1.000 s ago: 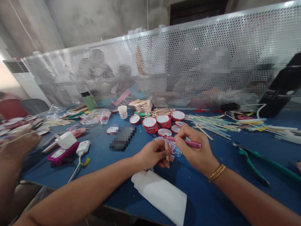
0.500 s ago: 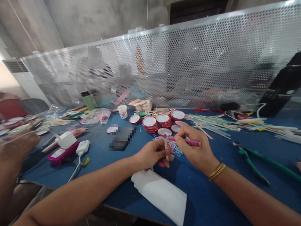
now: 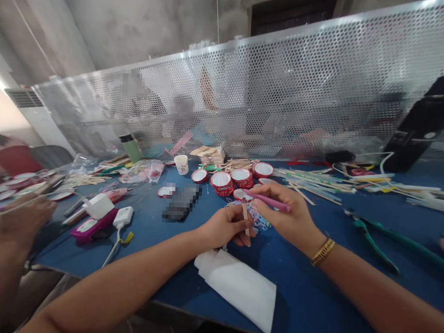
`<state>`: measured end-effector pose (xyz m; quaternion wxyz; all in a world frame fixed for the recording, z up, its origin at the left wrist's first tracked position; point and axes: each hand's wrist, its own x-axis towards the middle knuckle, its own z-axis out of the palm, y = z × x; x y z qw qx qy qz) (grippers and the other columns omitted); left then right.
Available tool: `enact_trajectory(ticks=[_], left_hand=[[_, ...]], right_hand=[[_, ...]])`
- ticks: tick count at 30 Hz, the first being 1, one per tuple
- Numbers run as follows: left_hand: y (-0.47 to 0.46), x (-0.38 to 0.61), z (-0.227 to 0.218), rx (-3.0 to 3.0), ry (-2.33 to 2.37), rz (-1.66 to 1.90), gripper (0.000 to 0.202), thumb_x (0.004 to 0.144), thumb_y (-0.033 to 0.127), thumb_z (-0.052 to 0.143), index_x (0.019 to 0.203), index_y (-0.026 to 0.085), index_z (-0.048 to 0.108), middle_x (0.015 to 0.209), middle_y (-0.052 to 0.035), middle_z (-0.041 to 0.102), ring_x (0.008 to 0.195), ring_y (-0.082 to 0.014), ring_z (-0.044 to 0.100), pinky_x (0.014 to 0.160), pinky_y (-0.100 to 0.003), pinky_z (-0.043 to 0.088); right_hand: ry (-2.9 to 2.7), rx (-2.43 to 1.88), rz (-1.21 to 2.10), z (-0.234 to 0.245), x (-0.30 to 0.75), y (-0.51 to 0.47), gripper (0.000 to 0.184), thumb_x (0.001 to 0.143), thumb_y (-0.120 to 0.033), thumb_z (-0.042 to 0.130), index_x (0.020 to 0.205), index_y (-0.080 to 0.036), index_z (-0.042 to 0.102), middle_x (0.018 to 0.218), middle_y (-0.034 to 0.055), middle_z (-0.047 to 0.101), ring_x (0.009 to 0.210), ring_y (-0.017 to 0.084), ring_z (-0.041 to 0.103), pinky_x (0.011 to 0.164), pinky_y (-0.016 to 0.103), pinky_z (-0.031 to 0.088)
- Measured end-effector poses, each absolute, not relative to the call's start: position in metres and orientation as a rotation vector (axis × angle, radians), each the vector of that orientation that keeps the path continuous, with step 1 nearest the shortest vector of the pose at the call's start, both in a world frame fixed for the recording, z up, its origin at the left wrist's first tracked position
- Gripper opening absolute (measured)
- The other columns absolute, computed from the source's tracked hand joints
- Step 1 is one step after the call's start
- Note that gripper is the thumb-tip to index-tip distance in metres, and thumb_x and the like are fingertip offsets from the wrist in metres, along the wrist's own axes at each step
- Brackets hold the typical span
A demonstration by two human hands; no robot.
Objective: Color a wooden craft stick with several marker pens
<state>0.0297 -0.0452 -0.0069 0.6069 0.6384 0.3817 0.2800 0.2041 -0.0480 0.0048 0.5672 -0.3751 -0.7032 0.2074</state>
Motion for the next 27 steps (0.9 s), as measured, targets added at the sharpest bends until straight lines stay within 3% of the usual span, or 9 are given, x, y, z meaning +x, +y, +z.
enact_trajectory(ticks=[2,6,27], left_hand=[[-0.0458,0.0295,-0.0068,1.476,0.879,0.644,0.025,0.082,0.035,0.068,0.085,0.016,0.052,0.074,-0.0017,0.067,0.052,-0.0089,0.064,0.047,-0.017,0.048],[-0.0470,0.0293,-0.0054,1.493,0.869,0.645,0.024,0.083,0.035,0.066,0.083,0.016,0.053,0.074,-0.0017,0.067,0.053,-0.0084,0.063,0.048,-0.017,0.047],[-0.0471,0.0296,-0.0049,1.501,0.878,0.645,0.028,0.082,0.039,0.068,0.084,0.015,0.052,0.074,-0.0020,0.066,0.053,-0.0086,0.063,0.048,-0.017,0.047]], right_hand=[[-1.626,-0.939,0.404,0.0039,0.2039,-0.0472,0.007,0.081,-0.026,0.062,0.081,-0.020,0.064,0.076,0.0019,0.069,0.068,0.015,0.062,0.064,0.029,0.048],[-1.613,-0.983,0.316,0.0063,0.2058,-0.0473,0.025,0.086,-0.026,0.055,0.062,-0.021,0.051,0.058,-0.0018,0.058,0.057,0.013,0.052,0.062,0.029,0.043],[-1.656,-1.016,0.191,0.0011,0.2067,-0.0435,0.023,0.084,-0.027,0.055,0.063,-0.022,0.048,0.058,-0.0034,0.051,0.056,0.013,0.046,0.059,0.028,0.037]])
